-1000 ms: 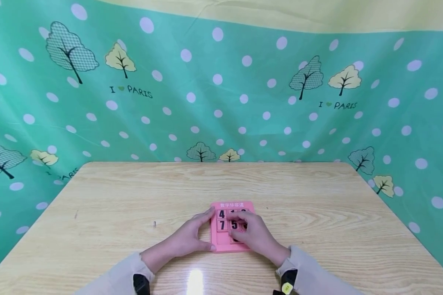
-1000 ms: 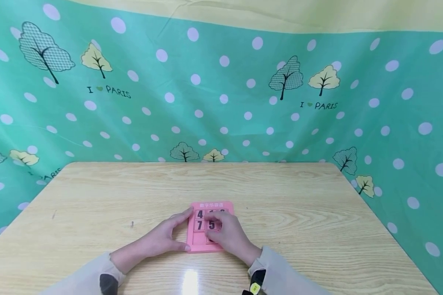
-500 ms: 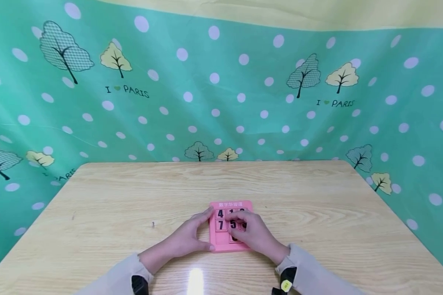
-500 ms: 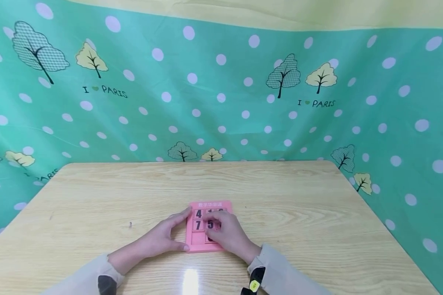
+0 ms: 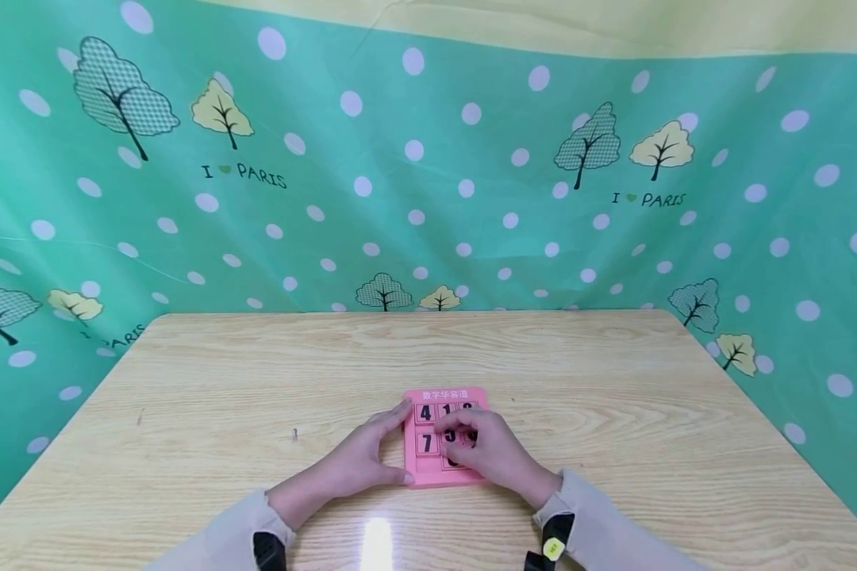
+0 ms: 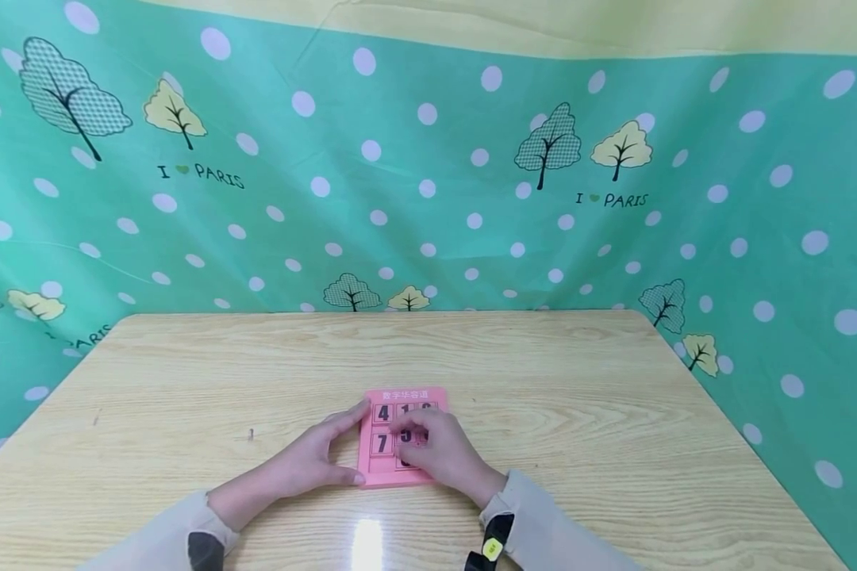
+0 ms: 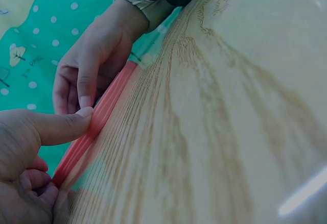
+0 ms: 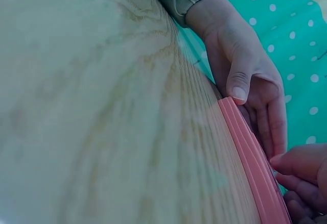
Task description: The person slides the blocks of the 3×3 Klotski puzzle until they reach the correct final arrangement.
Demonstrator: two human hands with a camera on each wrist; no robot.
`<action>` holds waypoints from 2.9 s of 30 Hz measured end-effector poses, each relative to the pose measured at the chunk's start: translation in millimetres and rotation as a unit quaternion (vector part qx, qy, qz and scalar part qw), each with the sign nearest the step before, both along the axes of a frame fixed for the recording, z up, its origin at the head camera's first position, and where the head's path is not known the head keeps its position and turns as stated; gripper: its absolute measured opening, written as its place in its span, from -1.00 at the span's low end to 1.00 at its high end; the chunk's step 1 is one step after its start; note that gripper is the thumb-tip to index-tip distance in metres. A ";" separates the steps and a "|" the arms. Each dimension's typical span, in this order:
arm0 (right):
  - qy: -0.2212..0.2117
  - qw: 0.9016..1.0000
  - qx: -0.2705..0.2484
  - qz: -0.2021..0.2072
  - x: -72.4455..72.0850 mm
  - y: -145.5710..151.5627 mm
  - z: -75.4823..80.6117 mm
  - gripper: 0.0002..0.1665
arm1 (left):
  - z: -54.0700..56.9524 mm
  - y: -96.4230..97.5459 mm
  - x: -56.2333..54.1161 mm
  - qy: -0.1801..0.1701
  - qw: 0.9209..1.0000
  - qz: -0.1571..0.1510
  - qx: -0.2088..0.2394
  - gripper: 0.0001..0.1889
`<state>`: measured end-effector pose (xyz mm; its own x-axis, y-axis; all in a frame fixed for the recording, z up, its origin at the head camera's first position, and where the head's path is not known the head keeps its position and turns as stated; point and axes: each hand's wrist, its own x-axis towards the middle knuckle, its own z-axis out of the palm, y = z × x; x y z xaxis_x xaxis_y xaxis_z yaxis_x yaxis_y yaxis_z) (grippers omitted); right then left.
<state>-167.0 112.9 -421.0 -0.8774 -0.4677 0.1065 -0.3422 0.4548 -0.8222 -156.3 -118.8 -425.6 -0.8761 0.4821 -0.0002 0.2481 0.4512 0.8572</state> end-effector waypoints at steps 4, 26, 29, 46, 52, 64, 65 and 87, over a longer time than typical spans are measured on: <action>-0.013 1.000 0.011 0.011 -1.0 0.9 2.3 -0.74 | 0.4 -0.3 -0.2 0.002 1.000 0.000 -0.001 0.04; -0.051 0.997 -0.005 0.057 -4.6 3.5 4.4 -0.77 | 0.0 -2.2 0.4 0.005 1.000 0.002 -0.004 0.02; -0.050 0.997 -0.009 0.052 -3.2 2.6 5.0 -0.78 | -0.4 -2.1 0.9 0.006 1.000 0.001 -0.003 0.03; -0.011 1.000 0.001 -0.023 -18.2 -3.4 6.3 -0.61 | 2.4 -0.1 1.1 0.001 1.000 -0.001 -0.006 0.03; -0.003 0.999 0.002 -0.037 -25.1 -5.3 5.2 -0.61 | 2.4 0.1 1.6 -0.002 1.000 -0.002 -0.003 0.03; -0.006 0.999 0.017 -0.034 -28.1 -10.0 4.0 -0.62 | 2.1 -0.7 1.4 -0.007 1.000 -0.006 0.003 0.02; -0.003 0.999 0.021 -0.033 -28.4 -10.7 3.7 -0.62 | 2.2 -0.9 1.5 -0.007 1.000 -0.006 0.003 0.02; 0.009 1.000 0.023 -0.008 -13.2 -8.9 2.7 -0.72 | 3.5 -1.9 2.1 -0.009 1.000 -0.007 0.006 0.02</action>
<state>-180.1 104.0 -418.3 -0.8827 -0.4589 0.1012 -0.3496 0.4976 -0.7938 -154.2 -120.7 -422.1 -0.8692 0.4944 -0.0103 0.2389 0.4381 0.8666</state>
